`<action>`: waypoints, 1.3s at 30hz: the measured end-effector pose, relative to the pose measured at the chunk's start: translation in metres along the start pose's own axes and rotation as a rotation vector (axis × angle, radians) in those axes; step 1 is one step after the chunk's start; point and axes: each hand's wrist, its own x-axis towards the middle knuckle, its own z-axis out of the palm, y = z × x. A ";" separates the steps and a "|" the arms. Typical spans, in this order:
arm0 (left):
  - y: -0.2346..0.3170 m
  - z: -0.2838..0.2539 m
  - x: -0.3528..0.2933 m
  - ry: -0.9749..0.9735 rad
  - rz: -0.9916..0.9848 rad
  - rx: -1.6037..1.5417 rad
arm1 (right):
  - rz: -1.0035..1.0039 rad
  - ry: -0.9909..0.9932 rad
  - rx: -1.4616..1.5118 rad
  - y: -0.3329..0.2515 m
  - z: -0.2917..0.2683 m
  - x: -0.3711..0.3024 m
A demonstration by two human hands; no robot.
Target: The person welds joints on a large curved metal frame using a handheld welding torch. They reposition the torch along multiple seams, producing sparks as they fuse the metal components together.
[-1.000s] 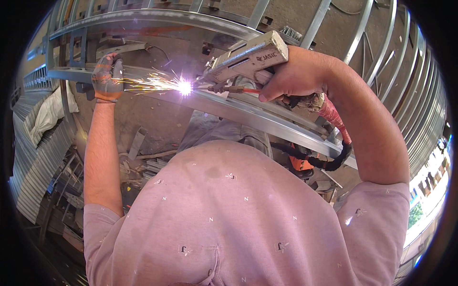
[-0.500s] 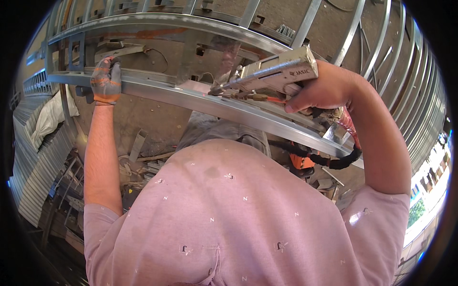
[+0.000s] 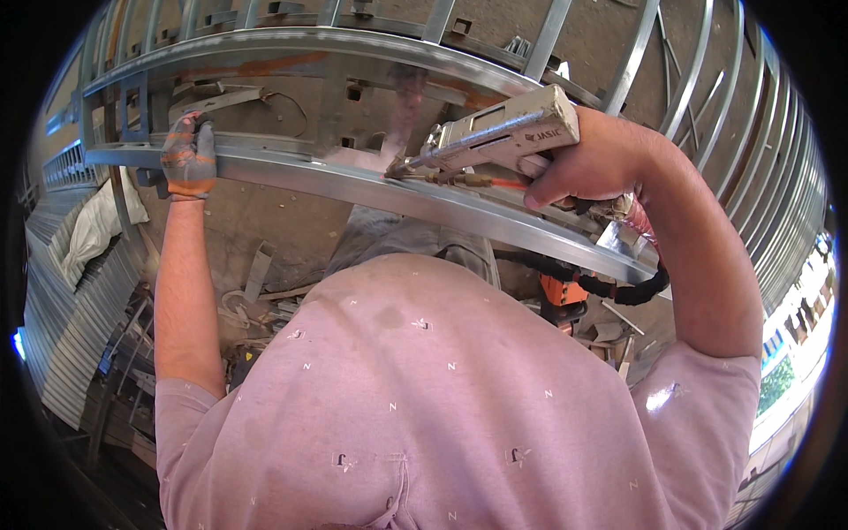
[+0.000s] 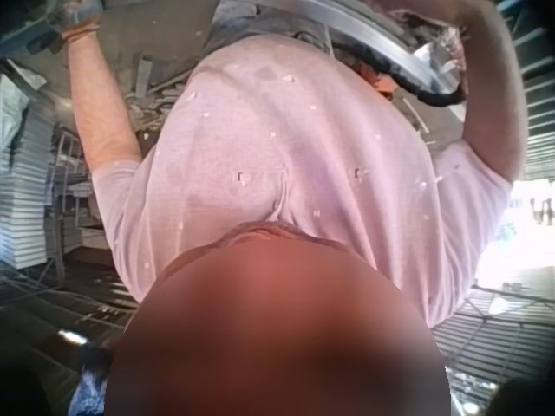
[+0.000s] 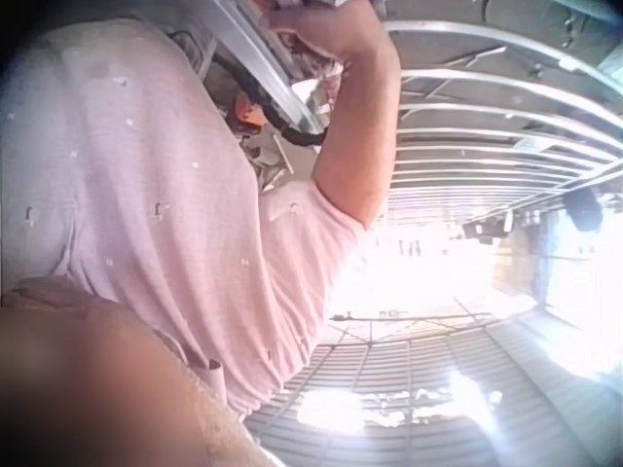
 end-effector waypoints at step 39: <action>-0.005 0.002 -0.001 0.005 0.003 -0.047 | -0.028 -0.056 -0.005 0.010 -0.008 0.003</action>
